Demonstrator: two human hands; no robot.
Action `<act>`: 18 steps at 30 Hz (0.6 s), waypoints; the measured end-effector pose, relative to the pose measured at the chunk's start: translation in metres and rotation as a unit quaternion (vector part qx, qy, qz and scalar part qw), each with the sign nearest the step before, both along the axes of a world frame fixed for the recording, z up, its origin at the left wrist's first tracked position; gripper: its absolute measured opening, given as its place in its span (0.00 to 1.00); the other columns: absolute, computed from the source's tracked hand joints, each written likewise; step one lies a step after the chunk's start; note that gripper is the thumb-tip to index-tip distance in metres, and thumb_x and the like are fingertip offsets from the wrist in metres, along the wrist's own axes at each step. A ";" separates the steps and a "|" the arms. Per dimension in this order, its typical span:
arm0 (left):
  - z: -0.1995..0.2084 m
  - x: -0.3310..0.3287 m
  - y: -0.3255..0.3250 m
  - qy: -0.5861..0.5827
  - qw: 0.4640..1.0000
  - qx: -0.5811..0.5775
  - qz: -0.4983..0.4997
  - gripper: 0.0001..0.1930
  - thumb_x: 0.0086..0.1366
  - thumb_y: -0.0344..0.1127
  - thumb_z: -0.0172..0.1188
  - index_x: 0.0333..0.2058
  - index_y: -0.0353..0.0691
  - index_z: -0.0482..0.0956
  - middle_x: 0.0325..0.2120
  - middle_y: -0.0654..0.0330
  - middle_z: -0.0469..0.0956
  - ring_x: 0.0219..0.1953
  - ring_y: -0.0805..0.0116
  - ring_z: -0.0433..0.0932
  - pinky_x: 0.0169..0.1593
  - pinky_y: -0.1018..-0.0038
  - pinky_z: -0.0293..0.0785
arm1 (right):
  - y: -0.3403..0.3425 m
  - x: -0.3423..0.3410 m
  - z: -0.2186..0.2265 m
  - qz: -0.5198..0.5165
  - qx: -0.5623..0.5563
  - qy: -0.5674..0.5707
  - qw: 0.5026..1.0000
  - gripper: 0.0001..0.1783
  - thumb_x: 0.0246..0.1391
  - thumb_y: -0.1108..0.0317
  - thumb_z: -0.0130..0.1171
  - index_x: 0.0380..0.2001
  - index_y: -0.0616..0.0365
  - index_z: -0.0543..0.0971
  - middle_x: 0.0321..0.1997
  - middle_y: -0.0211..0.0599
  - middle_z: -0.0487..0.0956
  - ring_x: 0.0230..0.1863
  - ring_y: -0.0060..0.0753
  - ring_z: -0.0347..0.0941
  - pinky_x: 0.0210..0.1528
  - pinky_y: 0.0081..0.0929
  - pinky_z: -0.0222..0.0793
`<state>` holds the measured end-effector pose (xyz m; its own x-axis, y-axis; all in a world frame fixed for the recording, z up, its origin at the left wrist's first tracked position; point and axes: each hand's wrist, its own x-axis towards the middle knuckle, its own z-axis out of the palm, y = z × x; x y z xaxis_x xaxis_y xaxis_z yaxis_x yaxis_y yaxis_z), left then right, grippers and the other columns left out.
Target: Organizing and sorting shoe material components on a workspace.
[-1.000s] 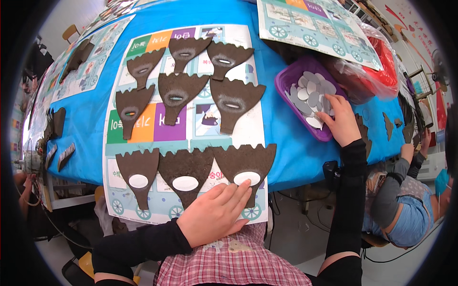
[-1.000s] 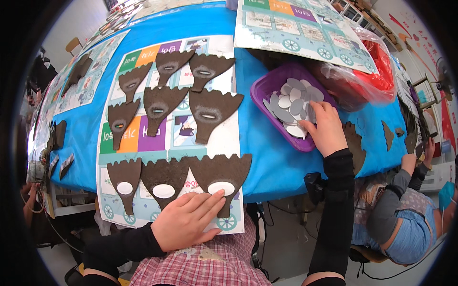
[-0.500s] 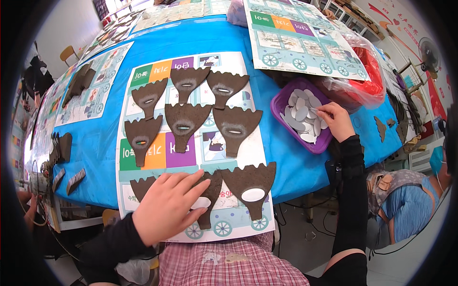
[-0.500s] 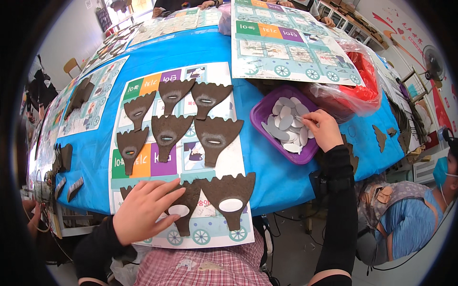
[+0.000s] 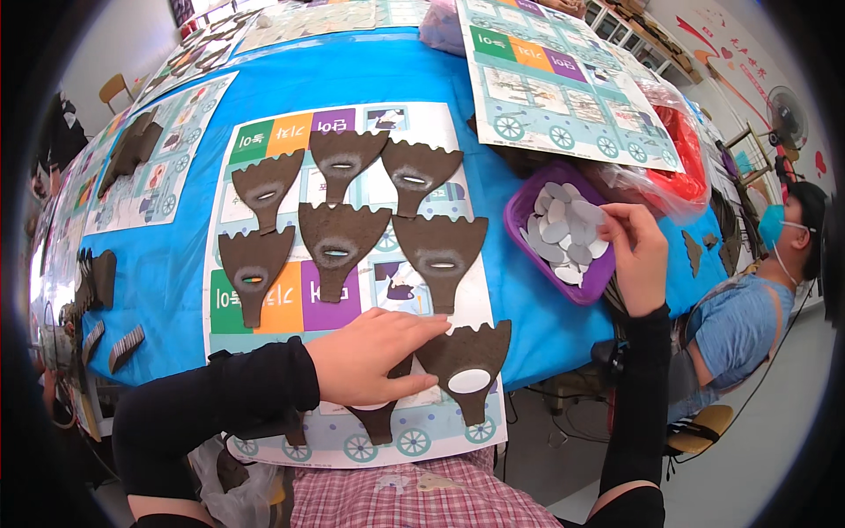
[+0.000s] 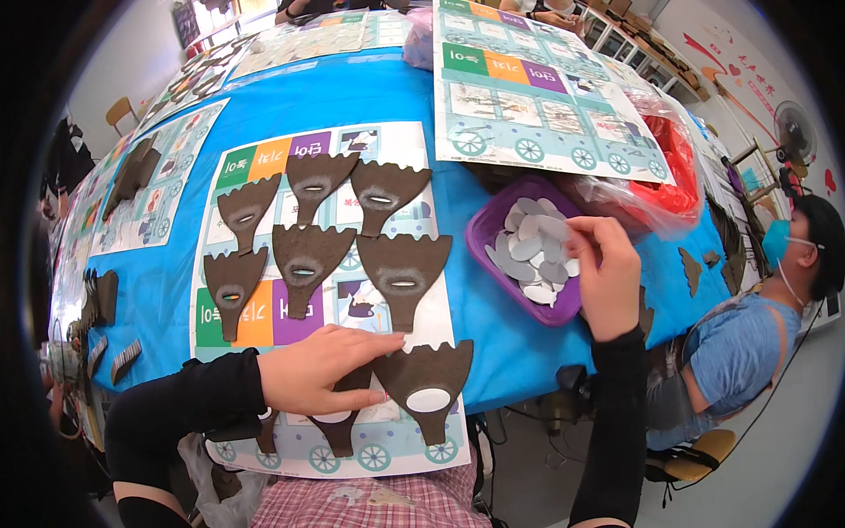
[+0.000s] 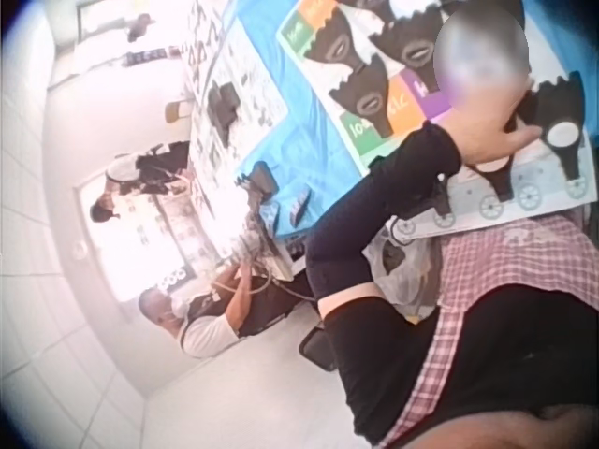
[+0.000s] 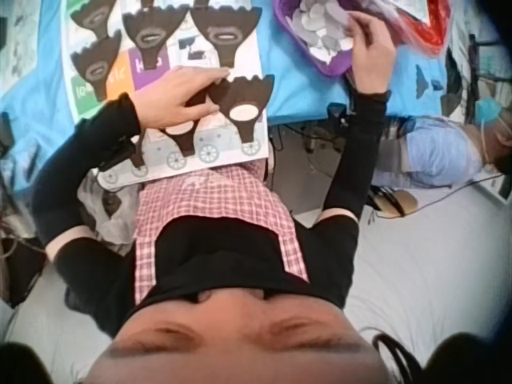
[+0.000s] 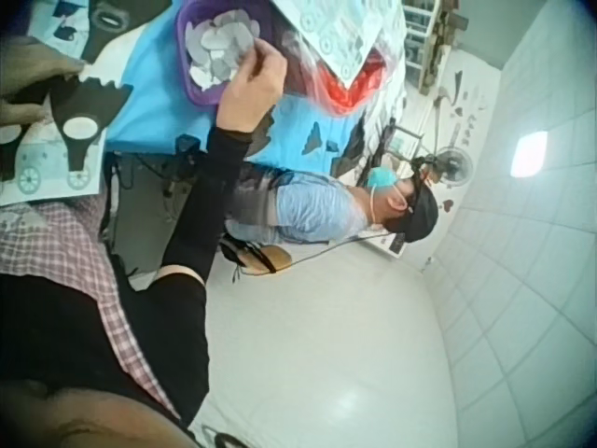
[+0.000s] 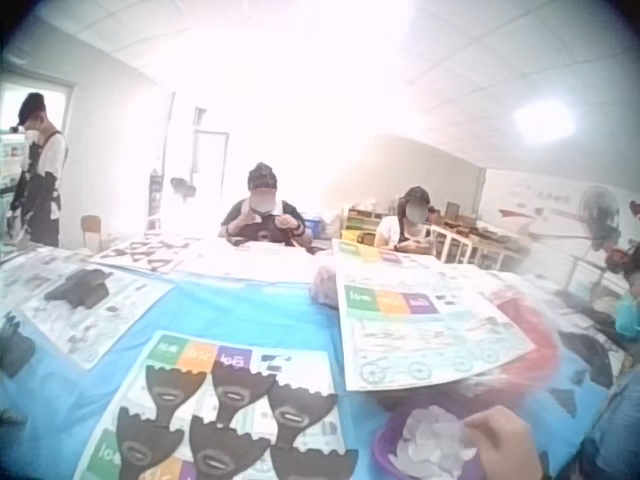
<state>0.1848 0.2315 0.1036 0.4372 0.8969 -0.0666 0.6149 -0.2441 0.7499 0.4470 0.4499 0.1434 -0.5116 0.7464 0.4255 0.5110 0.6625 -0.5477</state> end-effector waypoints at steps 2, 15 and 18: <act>-0.004 -0.009 -0.001 0.013 1.000 0.000 0.029 0.32 0.64 0.46 0.55 0.58 0.29 0.61 0.55 0.42 0.66 0.57 0.48 0.66 0.60 0.62 0.60 | -0.028 -0.034 -0.005 0.082 -0.280 0.159 0.943 0.06 0.59 0.72 0.55 0.34 0.65 0.74 0.34 0.35 0.78 0.35 0.25 0.77 0.36 0.23 0.74; -0.007 -0.013 0.006 0.122 0.990 0.072 -0.002 0.31 0.59 0.40 0.60 0.57 0.28 0.63 0.61 0.43 0.59 0.62 0.50 0.61 0.64 0.63 0.58 | -0.045 -0.097 -0.078 0.151 -0.217 0.018 0.964 0.09 0.53 0.68 0.60 0.26 0.63 0.76 0.38 0.35 0.72 0.37 0.29 0.70 0.37 0.24 0.65; -0.005 -0.015 0.010 0.127 0.990 0.064 -0.012 0.31 0.59 0.40 0.59 0.57 0.28 0.63 0.62 0.44 0.59 0.63 0.51 0.60 0.64 0.63 0.57 | -0.046 -0.096 -0.090 0.135 -0.196 0.012 0.971 0.09 0.53 0.68 0.60 0.25 0.63 0.76 0.39 0.35 0.71 0.38 0.31 0.68 0.38 0.26 0.64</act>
<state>0.1703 0.2412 0.0983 0.4418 0.8949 -0.0633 0.7731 -0.3439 0.5330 0.3515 0.4040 0.0538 -0.7046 0.6937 0.1494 0.3316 0.5080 -0.7950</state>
